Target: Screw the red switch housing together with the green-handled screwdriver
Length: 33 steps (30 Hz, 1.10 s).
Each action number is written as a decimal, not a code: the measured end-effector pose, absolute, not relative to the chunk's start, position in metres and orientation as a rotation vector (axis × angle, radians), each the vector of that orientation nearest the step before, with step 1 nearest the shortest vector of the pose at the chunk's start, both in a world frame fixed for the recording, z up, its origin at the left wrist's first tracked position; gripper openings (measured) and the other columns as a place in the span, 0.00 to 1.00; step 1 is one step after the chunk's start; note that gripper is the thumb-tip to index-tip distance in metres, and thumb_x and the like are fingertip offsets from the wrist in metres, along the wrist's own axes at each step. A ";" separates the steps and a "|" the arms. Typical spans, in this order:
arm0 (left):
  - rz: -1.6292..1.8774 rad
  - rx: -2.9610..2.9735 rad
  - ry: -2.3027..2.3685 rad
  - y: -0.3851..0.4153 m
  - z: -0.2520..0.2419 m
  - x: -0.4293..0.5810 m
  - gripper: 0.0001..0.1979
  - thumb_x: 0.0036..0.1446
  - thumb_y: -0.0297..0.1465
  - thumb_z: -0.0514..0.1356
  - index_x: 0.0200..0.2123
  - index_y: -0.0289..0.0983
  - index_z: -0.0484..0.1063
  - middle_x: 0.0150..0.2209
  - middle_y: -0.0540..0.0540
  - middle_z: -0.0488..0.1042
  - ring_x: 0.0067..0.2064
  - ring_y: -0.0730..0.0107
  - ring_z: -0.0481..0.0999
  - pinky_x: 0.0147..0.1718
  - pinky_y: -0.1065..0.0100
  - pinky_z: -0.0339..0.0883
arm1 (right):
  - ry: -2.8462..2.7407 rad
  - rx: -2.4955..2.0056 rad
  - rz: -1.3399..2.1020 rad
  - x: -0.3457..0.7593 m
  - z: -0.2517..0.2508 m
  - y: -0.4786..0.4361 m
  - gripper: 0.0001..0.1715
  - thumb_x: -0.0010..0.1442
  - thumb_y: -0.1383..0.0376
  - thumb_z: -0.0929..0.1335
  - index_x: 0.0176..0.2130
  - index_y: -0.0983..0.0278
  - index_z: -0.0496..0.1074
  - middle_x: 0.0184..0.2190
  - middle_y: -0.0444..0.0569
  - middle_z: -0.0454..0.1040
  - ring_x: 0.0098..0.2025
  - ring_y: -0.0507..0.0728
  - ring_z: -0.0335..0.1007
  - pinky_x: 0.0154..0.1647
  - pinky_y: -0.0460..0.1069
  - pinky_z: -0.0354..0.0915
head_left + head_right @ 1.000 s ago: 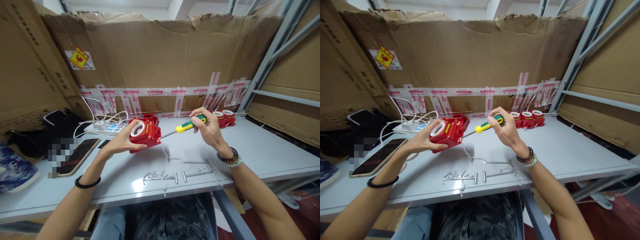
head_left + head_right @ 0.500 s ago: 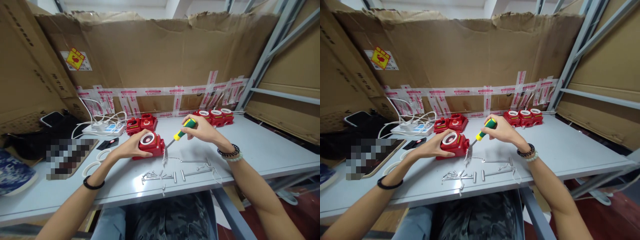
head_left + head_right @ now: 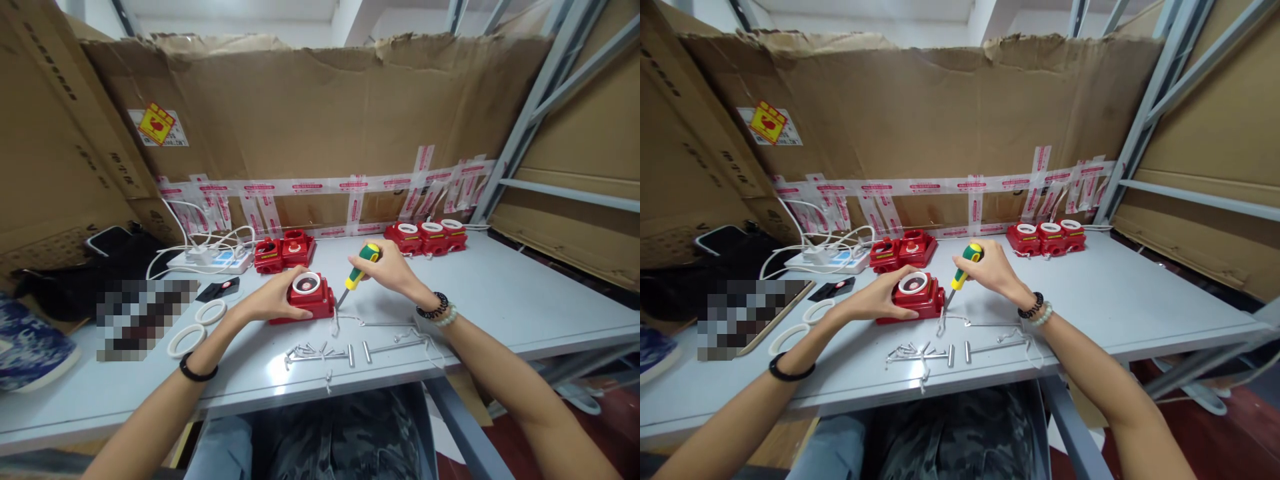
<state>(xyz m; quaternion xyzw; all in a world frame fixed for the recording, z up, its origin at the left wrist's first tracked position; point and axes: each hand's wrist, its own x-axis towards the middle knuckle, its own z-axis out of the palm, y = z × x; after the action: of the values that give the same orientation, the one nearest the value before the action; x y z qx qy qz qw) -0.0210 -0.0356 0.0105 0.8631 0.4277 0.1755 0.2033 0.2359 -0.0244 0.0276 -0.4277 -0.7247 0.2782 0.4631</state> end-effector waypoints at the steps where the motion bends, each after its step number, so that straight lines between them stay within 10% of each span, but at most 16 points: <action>1: 0.489 2.407 1.196 -0.035 0.010 -0.021 0.38 0.43 0.43 0.68 0.55 0.38 0.60 0.56 0.39 0.67 0.55 0.51 0.68 0.53 0.56 0.61 | -1.784 -1.061 0.660 0.236 0.028 -0.024 0.20 0.49 0.55 0.72 0.22 0.63 0.62 0.19 0.42 0.67 0.23 0.55 0.72 0.17 0.46 0.65; 14: 0.578 2.351 1.183 -0.035 0.013 -0.028 0.34 0.43 0.44 0.68 0.51 0.40 0.60 0.48 0.45 0.72 0.47 0.58 0.73 0.45 0.63 0.65 | -1.596 -0.968 -0.053 0.279 0.073 -0.056 0.05 0.54 0.64 0.68 0.30 0.62 0.66 0.27 0.43 0.69 0.27 0.51 0.63 0.29 0.47 0.60; 20: 0.606 2.311 1.190 -0.038 0.018 -0.019 0.32 0.43 0.44 0.68 0.49 0.40 0.61 0.45 0.47 0.74 0.44 0.60 0.74 0.42 0.64 0.66 | -2.538 -1.275 0.391 0.319 0.050 -0.066 0.10 0.51 0.60 0.71 0.35 0.61 0.73 0.26 0.42 0.73 0.28 0.52 0.66 0.32 0.47 0.60; 33: 0.671 2.301 1.192 -0.036 0.020 -0.011 0.32 0.43 0.44 0.68 0.49 0.40 0.61 0.44 0.46 0.74 0.43 0.60 0.75 0.41 0.64 0.67 | -2.608 -1.376 0.574 0.303 0.017 -0.038 0.09 0.51 0.59 0.70 0.29 0.63 0.72 0.25 0.44 0.73 0.29 0.53 0.66 0.30 0.46 0.57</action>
<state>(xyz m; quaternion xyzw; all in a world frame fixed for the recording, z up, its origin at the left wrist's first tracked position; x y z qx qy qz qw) -0.0109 -0.0361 0.0198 0.8365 0.4333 0.2438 0.2305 0.3030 -0.0377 0.0175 -0.4571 -0.8661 0.1905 0.0688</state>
